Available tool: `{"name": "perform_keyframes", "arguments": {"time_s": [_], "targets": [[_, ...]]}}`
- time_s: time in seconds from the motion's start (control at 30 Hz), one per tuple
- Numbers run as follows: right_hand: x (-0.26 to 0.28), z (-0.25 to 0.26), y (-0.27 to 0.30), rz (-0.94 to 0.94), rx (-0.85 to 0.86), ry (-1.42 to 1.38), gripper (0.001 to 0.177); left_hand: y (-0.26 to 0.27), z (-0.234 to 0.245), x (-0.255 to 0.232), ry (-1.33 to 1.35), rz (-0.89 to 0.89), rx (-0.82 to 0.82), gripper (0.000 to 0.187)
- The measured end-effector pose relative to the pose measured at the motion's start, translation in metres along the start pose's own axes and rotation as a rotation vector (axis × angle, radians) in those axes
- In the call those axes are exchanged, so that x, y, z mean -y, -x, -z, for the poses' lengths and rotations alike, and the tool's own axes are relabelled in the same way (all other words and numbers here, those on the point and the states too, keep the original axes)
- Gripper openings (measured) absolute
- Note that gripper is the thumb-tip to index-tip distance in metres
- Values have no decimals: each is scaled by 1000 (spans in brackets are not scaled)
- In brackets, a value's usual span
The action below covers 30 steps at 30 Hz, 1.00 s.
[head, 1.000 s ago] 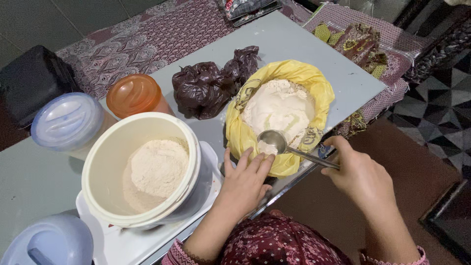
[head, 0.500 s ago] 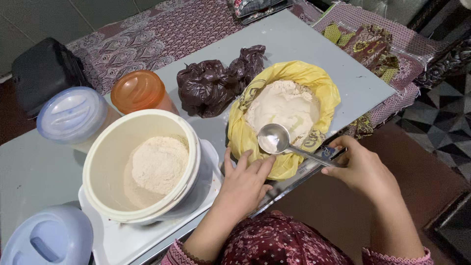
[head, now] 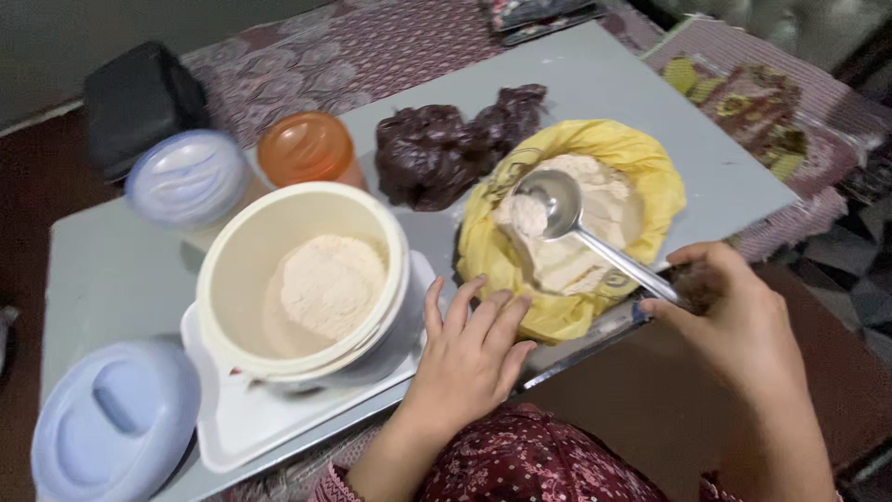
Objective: The person scoops flour from a yellow bag into a white bowl using a metal ladle.
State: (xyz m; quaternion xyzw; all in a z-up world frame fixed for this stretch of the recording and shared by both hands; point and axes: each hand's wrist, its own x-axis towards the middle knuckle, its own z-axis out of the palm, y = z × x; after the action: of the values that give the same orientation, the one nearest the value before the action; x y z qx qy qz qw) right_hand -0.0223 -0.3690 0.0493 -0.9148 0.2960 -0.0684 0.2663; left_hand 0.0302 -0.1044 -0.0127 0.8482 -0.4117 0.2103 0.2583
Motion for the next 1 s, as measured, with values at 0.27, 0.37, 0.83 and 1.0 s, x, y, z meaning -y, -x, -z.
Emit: {"name": "perform_keyframes", "arguments": {"time_s": [0.27,0.37,0.83,1.0], "targets": [[26,-20,-1,301,54,-375,42,30,36,1,-53,0,-300,50],[45,-27,1,419,55,-391,39,42,44,4,-99,8,-391,50],[112,-66,30,699,-25,-362,34,84,79,19,-242,127,-459,50],[122,-82,31,736,-232,-89,26,91,92,24,-250,160,-460,48]]}}
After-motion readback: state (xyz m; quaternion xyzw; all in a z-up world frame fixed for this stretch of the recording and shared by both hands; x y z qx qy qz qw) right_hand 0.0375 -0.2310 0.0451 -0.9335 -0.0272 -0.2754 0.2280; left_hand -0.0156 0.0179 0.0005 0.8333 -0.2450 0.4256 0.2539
